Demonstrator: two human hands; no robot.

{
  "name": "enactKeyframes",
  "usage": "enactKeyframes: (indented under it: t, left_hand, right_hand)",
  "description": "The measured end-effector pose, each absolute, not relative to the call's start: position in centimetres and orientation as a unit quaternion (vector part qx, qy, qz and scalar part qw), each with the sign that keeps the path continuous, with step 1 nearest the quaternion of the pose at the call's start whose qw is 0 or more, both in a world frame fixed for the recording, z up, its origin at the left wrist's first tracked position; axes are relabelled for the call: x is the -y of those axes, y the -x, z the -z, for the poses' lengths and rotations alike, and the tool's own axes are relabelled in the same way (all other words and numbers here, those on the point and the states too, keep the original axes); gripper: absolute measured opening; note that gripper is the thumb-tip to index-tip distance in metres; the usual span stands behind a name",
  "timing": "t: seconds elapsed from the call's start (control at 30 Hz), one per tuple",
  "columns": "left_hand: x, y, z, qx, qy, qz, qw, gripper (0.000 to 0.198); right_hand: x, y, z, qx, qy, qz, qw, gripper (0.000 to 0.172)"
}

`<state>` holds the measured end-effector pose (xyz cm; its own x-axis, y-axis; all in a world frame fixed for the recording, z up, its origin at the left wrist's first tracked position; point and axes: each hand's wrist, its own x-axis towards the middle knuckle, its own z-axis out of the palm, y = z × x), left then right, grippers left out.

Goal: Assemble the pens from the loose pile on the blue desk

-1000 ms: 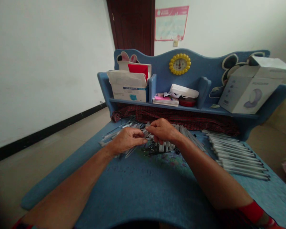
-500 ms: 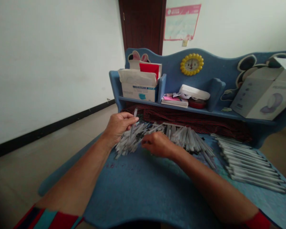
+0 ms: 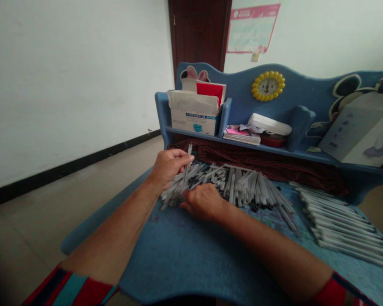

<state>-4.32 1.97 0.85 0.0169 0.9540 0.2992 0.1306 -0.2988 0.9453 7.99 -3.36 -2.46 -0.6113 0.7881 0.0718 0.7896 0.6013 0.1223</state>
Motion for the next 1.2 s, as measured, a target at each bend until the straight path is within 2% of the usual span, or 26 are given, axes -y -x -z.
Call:
enactKeyframes:
  t: [0.33,0.7,1.03,1.2]
  left_hand:
    - [-2.1,4.2,-0.7,-0.455,-0.605,-0.529,0.383,0.021]
    - [-1.8,4.1,-0.8,-0.454,-0.603,-0.527,0.39,0.02]
    - [-1.9,4.1,-0.7,-0.452,-0.605,-0.527,0.389,0.019]
    - [-1.9,4.0,-0.6,-0.448,-0.602,-0.53,0.395,0.019]
  right_hand:
    - [3.3,-8.0,3.0,0.883,0.466,0.061,-0.004,0.035]
    - [3.3,-7.2,3.4,0.877,0.473,0.084,0.026,0.039]
    - [3.1,-9.0,1.7,0.876,0.481,0.015,-0.017,0.027]
    - [2.8,-10.1,1.3,0.855,0.517,-0.047,-0.013,0.035]
